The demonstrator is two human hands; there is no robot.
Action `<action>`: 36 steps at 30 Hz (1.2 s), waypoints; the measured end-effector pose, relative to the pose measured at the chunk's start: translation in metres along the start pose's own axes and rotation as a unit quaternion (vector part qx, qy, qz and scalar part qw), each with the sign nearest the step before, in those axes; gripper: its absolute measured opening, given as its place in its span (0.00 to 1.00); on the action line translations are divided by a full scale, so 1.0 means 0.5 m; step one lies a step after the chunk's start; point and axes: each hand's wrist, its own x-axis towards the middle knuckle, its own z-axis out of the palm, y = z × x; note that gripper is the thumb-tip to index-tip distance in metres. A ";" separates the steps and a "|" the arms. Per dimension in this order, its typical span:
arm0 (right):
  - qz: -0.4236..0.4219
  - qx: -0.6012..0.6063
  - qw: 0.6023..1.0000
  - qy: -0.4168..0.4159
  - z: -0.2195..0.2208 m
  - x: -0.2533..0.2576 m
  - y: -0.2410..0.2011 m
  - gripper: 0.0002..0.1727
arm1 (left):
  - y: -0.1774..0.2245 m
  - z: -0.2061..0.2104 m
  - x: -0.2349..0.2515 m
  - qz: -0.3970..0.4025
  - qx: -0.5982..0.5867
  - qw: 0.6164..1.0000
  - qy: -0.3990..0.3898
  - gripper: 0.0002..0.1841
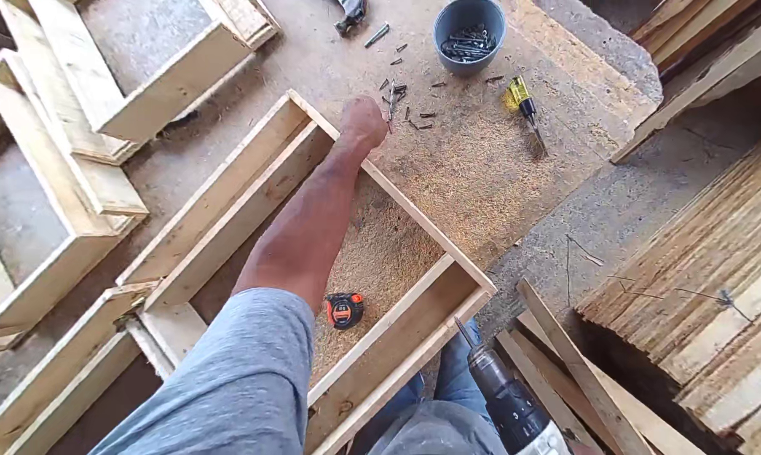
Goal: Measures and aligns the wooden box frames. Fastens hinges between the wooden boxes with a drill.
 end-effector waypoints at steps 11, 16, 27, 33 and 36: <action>-0.188 0.009 0.982 -0.026 0.311 -0.138 -0.230 0.16 | -0.434 0.016 -0.887 0.003 -0.872 0.460 -0.169 0.19; -0.176 -0.096 0.977 -0.070 0.494 -0.334 -0.202 0.15 | -0.647 0.031 -1.150 -0.065 -0.903 0.402 -0.138 0.16; -0.286 -0.192 0.912 -0.222 0.676 -0.520 -0.165 0.17 | -0.915 0.162 -1.404 -0.200 -0.839 0.500 -0.081 0.07; -0.305 -0.282 0.869 -0.268 0.677 -0.495 -0.065 0.17 | -0.934 0.292 -1.401 -0.249 -0.832 0.468 -0.162 0.13; -0.294 -0.278 0.875 -0.266 0.693 -0.499 -0.037 0.19 | -0.924 0.315 -1.396 -0.270 -0.818 0.483 -0.157 0.14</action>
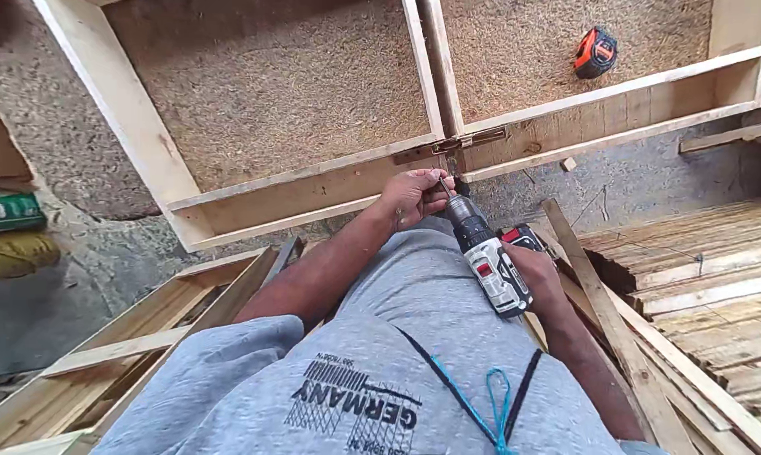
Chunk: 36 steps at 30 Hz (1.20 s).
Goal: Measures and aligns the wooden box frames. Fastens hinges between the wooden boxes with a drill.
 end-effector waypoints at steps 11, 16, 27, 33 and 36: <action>0.008 0.027 0.999 0.035 0.110 0.020 0.031 0.25 | -0.026 -0.010 0.016 0.050 0.055 0.996 0.056 0.19; 0.018 0.025 0.998 0.055 0.152 0.023 0.030 0.28 | 0.000 -0.034 -0.010 0.046 0.233 0.970 0.056 0.15; 0.023 -0.005 0.997 0.076 0.206 0.035 0.032 0.32 | 0.105 -0.125 0.087 0.245 0.797 0.520 0.185 0.35; 0.029 -0.003 0.997 0.074 0.223 0.044 0.025 0.30 | 0.099 -0.111 0.110 0.171 0.827 0.489 0.220 0.30; 0.031 0.012 0.996 0.082 0.231 0.047 0.028 0.29 | 0.099 -0.111 0.112 0.170 0.829 0.484 0.224 0.31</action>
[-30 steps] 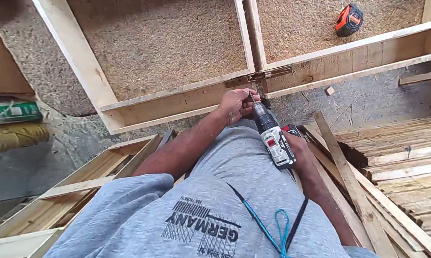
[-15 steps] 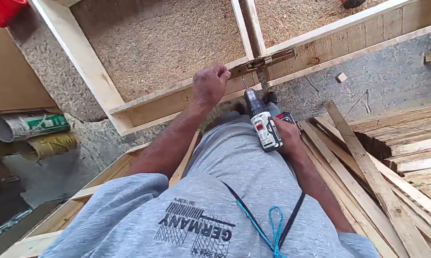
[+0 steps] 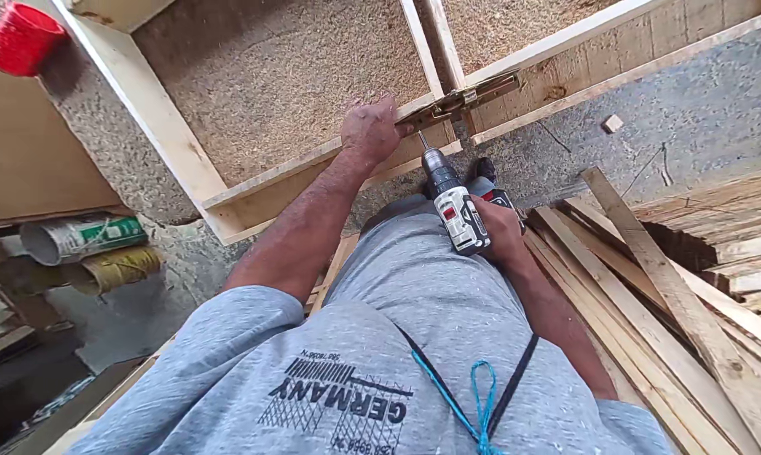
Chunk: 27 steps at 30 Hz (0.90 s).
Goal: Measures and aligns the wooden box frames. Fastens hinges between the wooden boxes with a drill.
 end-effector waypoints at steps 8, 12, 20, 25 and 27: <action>0.007 0.007 1.000 0.009 0.002 -0.005 0.007 0.28 | 0.010 -0.013 0.001 -0.013 -0.001 1.000 -0.021 0.30; 0.005 0.019 1.000 -0.014 -0.002 -0.002 0.013 0.28 | 0.007 -0.013 0.002 -0.006 -0.015 1.000 -0.023 0.29; -0.004 0.011 1.000 -0.010 0.011 0.003 0.012 0.28 | 0.008 -0.012 0.003 0.005 -0.002 1.000 -0.023 0.26; -0.009 0.006 1.000 -0.005 0.015 0.004 0.010 0.29 | 0.009 -0.013 0.004 0.000 -0.001 1.000 -0.025 0.26; -0.011 0.004 1.000 -0.002 0.016 0.004 0.010 0.29 | 0.009 -0.013 0.004 0.002 -0.001 1.000 -0.023 0.26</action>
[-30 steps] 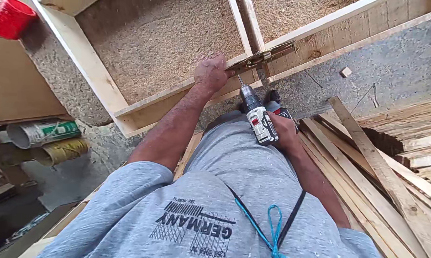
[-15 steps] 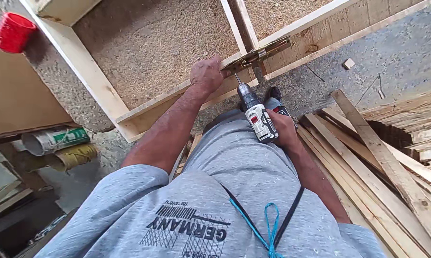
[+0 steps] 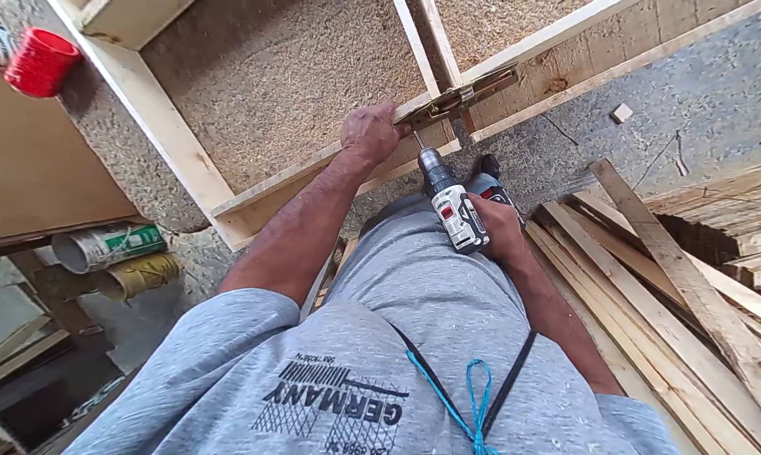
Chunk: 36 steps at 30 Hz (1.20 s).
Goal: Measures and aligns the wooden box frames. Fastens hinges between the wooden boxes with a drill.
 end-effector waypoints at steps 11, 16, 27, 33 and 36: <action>-0.004 0.006 1.000 0.009 0.005 -0.004 -0.005 0.30 | 0.001 -0.002 -0.002 0.005 0.006 1.000 0.000 0.25; 0.000 0.019 1.000 0.007 0.006 0.001 -0.007 0.30 | 0.000 -0.002 -0.004 0.005 -0.001 1.000 0.005 0.25; 0.002 0.006 1.000 0.009 0.015 0.007 -0.003 0.32 | 0.001 0.000 -0.001 0.003 0.010 1.000 0.005 0.25; 0.025 -0.011 1.000 0.010 0.019 0.006 -0.013 0.30 | -0.001 -0.008 0.007 0.008 0.018 0.999 -0.025 0.27; 0.046 -0.027 0.999 0.007 0.024 0.004 -0.024 0.25 | 0.001 -0.012 0.012 0.003 0.031 0.999 -0.037 0.29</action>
